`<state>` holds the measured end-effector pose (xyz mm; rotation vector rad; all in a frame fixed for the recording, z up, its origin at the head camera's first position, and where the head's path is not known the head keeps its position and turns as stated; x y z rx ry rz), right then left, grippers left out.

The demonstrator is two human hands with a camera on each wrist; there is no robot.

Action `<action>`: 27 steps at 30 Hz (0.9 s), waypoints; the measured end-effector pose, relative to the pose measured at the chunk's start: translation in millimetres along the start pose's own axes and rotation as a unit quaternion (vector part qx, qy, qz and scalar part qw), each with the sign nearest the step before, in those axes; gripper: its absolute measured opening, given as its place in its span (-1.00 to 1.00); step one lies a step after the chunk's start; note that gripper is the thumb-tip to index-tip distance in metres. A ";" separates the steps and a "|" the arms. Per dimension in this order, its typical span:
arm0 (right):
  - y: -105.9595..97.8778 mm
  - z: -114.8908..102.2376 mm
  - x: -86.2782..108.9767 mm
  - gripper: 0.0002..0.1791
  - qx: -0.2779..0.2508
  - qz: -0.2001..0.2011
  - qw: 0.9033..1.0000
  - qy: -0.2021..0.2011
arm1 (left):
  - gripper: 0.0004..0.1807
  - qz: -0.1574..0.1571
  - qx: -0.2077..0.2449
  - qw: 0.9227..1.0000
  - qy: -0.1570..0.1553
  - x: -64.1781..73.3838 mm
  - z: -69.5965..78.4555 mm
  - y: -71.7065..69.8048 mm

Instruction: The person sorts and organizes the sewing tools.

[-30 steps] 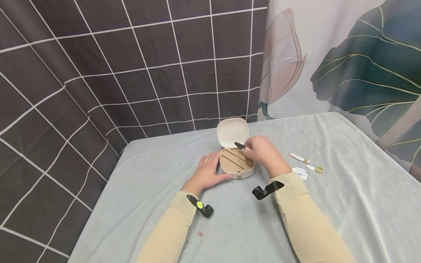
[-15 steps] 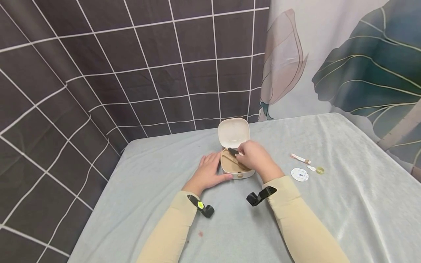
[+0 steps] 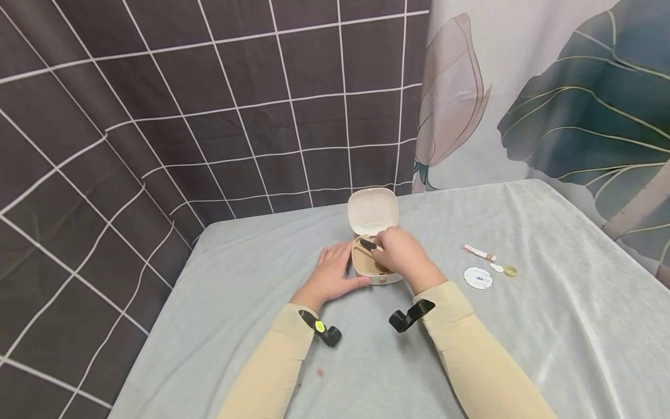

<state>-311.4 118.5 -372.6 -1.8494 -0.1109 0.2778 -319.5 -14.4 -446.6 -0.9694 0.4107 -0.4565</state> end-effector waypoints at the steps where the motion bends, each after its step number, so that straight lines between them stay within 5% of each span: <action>1: 0.1 -0.2 0.2 -0.78 0.004 0.000 1.000 0.001 | 0.16 0.000 0.001 1.000 0.000 0.0 0.2 0.1; 8: 1.2 -2.1 1.9 -0.91 0.024 0.000 1.000 0.009 | 0.16 -0.005 -0.001 1.000 -0.007 -0.4 0.1 1.4; 27: 0.7 -7.3 3.3 -0.75 0.035 0.021 0.999 0.012 | 0.14 -0.010 -0.007 1.000 -0.012 -0.1 1.6 -0.2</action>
Point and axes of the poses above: each hand's wrist, its own x-axis away from the middle knuckle, its own y-axis out of the palm, z = x × y, the point moved 9 cm from there along -x, towards the middle knuckle, and after that the axes turned 8 degrees about x, right-handed, at the moved point
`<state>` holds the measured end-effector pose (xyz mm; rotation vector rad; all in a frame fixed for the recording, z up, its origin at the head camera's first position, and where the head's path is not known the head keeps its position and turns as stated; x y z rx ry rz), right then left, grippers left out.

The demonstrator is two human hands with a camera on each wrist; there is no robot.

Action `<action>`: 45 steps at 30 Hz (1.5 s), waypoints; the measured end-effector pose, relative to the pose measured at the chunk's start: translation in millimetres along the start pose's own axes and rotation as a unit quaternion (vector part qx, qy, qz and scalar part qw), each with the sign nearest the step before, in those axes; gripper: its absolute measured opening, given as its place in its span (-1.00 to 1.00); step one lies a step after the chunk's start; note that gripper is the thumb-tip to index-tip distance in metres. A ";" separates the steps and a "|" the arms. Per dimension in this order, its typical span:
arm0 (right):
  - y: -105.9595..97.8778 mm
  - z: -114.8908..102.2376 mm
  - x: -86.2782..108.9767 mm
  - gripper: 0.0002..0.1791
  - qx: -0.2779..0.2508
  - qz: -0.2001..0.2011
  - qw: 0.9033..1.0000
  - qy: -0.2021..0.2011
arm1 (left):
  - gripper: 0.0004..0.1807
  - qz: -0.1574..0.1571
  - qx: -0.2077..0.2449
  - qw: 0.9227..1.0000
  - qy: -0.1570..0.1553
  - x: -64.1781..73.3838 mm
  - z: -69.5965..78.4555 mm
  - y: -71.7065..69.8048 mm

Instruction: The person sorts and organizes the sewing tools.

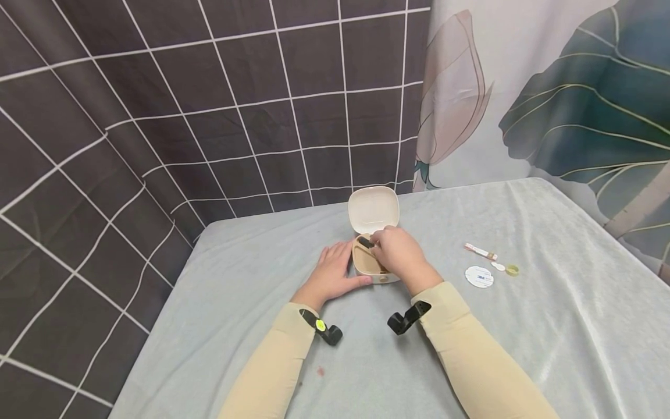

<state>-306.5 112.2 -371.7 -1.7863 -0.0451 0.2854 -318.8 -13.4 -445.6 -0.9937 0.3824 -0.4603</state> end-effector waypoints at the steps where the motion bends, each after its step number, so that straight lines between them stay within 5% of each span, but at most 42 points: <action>1: -0.3 -0.6 0.0 -0.76 0.001 0.001 1.000 -0.001 | 0.14 0.001 0.000 1.000 0.001 0.0 0.2 -0.2; 11: 0.7 -2.5 -0.9 -0.77 0.016 -0.002 1.000 -0.006 | 0.12 0.005 -0.004 1.000 0.006 -0.6 -0.3 -0.8; 28: 0.6 5.6 -3.5 -0.76 -0.048 0.009 0.999 -0.012 | 0.13 -0.003 -0.008 1.000 -0.004 -0.2 0.0 -0.1; 45: -41.5 93.8 10.4 -0.68 -0.100 0.072 0.990 0.072 | 0.15 0.002 -0.009 1.000 0.002 -1.6 -1.0 1.6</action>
Point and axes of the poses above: each hand's wrist, its own x-axis away from the middle knuckle, its own y-axis out of the palm, z = x × y, the point moved 9 cm from there along -x, towards the middle knuckle, and after that the axes turned 8 degrees about x, right-handed, at the moved point
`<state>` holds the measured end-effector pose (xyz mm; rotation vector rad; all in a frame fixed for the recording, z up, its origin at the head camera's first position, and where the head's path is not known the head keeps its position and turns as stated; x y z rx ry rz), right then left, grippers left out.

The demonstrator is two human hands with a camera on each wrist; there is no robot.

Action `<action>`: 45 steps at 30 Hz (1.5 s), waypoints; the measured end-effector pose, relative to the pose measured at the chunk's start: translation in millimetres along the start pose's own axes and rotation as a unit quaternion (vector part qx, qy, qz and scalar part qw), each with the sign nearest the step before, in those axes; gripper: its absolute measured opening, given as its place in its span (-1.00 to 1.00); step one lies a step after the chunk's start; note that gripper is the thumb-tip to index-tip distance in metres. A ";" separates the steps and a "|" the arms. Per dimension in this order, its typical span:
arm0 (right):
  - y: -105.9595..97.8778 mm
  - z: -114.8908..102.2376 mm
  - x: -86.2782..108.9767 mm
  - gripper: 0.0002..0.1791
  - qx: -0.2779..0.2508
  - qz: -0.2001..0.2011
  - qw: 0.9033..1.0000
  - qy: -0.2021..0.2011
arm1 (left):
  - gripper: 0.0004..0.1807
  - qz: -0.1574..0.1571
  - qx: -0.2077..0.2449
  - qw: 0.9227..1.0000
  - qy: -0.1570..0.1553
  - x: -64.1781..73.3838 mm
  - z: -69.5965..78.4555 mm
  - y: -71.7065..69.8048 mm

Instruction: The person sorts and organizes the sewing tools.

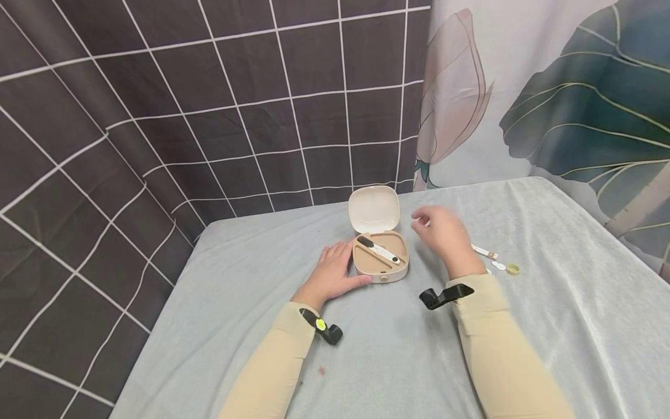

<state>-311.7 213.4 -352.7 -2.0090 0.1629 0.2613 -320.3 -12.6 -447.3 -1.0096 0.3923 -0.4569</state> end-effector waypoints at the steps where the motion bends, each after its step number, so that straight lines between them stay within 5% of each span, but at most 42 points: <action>1: -2.6 5.3 0.7 -0.68 -0.004 0.000 1.000 0.003 | 0.15 0.001 -0.001 1.000 0.001 -0.3 -0.1 0.2; 19: -16.9 93.0 19.3 -0.55 -0.016 -0.074 0.991 0.113 | 0.14 -0.002 0.002 1.000 0.002 1.1 2.4 -3.2; 33: -6.1 111.5 36.1 -0.68 0.002 -0.169 0.969 0.178 | 0.15 -0.009 -0.004 1.000 -0.003 1.8 2.6 -2.9; 45: -4.3 111.7 37.6 -0.78 0.015 -0.151 0.973 0.176 | 0.15 -0.004 0.000 1.000 -0.001 1.6 2.9 -3.4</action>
Point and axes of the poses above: each hand's wrist, its own x-axis away from the middle knuckle, its own y-axis out of the palm, z = x × y, the point moved 9 cm from there along -x, towards the middle knuckle, and after that the axes turned 8 degrees about x, right-handed, at the moved point
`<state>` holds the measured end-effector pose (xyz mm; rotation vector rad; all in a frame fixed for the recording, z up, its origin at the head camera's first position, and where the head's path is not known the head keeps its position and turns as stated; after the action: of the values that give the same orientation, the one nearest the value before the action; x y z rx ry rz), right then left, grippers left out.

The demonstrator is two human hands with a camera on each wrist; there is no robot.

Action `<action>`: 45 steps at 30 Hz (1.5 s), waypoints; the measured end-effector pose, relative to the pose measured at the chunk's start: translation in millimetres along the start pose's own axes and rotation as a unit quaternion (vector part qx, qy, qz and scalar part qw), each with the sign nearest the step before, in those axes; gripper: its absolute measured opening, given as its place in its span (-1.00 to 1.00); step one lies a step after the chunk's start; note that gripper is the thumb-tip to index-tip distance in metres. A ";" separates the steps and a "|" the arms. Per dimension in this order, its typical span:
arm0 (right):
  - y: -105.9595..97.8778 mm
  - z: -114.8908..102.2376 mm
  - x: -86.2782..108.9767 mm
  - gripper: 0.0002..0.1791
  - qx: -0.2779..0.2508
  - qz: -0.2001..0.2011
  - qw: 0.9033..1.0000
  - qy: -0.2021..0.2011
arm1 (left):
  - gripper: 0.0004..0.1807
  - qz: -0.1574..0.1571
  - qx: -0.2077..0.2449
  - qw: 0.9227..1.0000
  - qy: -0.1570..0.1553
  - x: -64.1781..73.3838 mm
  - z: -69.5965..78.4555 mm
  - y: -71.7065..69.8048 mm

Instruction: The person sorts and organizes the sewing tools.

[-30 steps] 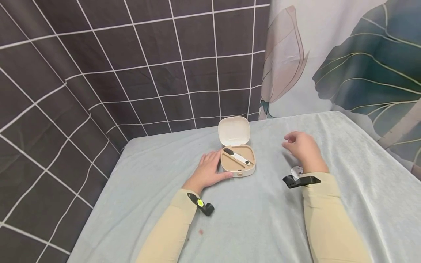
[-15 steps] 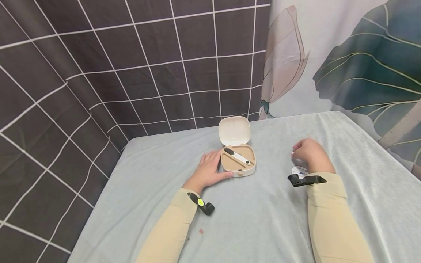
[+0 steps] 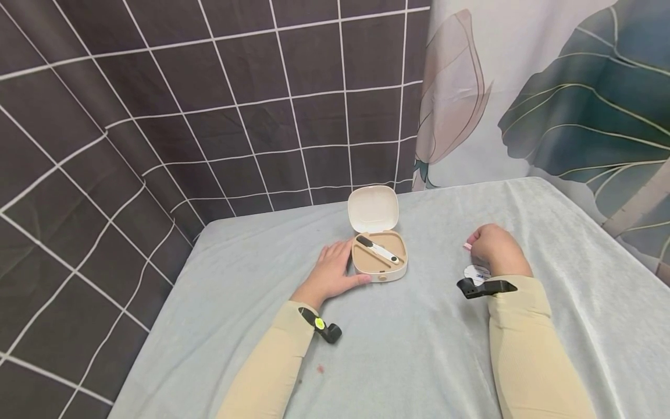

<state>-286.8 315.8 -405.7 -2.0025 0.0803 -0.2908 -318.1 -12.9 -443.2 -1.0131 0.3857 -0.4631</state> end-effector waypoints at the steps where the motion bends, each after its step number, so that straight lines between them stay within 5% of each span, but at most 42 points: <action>1: 0.0 0.0 -0.3 -0.78 0.000 0.002 1.000 -0.002 | 0.15 -0.001 0.001 1.000 -0.001 0.3 0.3 -0.1; 8: -1.8 -8.0 -2.2 -0.77 -0.002 0.024 0.999 -0.028 | 0.14 0.000 0.000 1.000 0.000 0.2 -0.2 0.1; 22: -1.5 -66.2 -6.3 -0.69 -0.033 0.075 0.991 -0.105 | 0.15 -0.002 0.000 1.000 0.000 -1.1 1.1 0.8; 36: 14.0 -132.9 -0.1 -0.78 -0.041 0.067 0.982 -0.174 | 0.15 0.001 0.003 1.000 -0.001 -1.1 -2.3 3.0; 45: 30.5 -163.1 8.2 -0.77 -0.013 0.044 0.982 -0.181 | 0.14 0.001 0.004 1.000 -0.002 -0.6 -2.1 1.8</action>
<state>-315.9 157.4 -365.0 -2.0402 -0.0589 0.1342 -319.3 -13.2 -445.7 -1.0065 0.3805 -0.4597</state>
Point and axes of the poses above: each hand's wrist, its own x-axis away from the middle knuckle, its own y-axis out of the palm, z = x × y, the point moved 9 cm from there along -x, towards the middle knuckle, and after that the axes turned 8 degrees about x, right-handed, at the moved point
